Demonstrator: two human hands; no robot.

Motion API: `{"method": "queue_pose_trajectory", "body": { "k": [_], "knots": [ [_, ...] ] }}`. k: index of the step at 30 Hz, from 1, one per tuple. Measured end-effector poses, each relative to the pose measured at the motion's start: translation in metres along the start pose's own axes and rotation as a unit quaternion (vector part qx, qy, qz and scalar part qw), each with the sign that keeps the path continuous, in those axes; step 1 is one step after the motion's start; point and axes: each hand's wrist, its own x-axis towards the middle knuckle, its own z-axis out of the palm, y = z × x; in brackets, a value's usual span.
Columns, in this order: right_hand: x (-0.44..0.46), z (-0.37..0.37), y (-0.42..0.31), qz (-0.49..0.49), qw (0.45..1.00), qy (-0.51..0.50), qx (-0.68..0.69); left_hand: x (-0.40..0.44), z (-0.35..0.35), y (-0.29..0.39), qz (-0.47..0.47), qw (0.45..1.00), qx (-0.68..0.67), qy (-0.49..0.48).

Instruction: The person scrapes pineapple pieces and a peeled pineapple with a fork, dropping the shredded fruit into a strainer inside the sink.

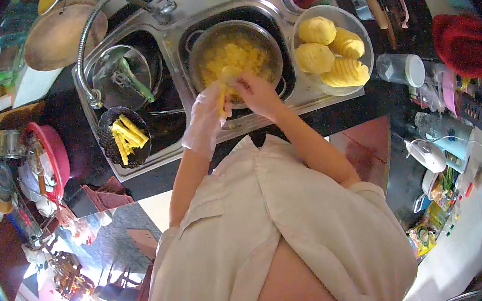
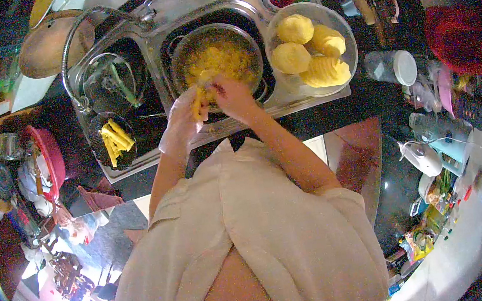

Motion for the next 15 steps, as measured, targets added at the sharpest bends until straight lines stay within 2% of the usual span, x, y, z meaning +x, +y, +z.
{"method": "queue_pose_trajectory", "body": {
  "k": [3,5,9,11,13,15],
  "knots": [
    [-0.001,0.004,-0.001,0.009,0.997,-0.045,-0.064,-0.008,0.008,0.005,-0.036,0.999,0.019,0.006],
    [0.004,0.009,0.006,-0.010,0.995,-0.042,-0.091,-0.006,0.003,0.000,-0.093,0.994,-0.051,-0.026],
    [0.008,0.023,0.014,-0.064,0.989,-0.009,-0.132,0.011,0.001,-0.016,-0.058,0.994,-0.095,0.014],
    [0.008,0.021,0.017,-0.059,0.991,0.007,-0.118,0.000,0.002,-0.012,-0.099,0.979,-0.181,0.001],
    [0.013,0.024,0.020,-0.056,0.993,0.024,-0.102,0.006,-0.009,-0.020,-0.111,0.971,-0.211,-0.020],
    [0.017,0.027,0.026,-0.087,0.982,-0.008,-0.164,0.010,-0.014,-0.026,-0.129,0.962,-0.238,-0.046]
  ]
}}
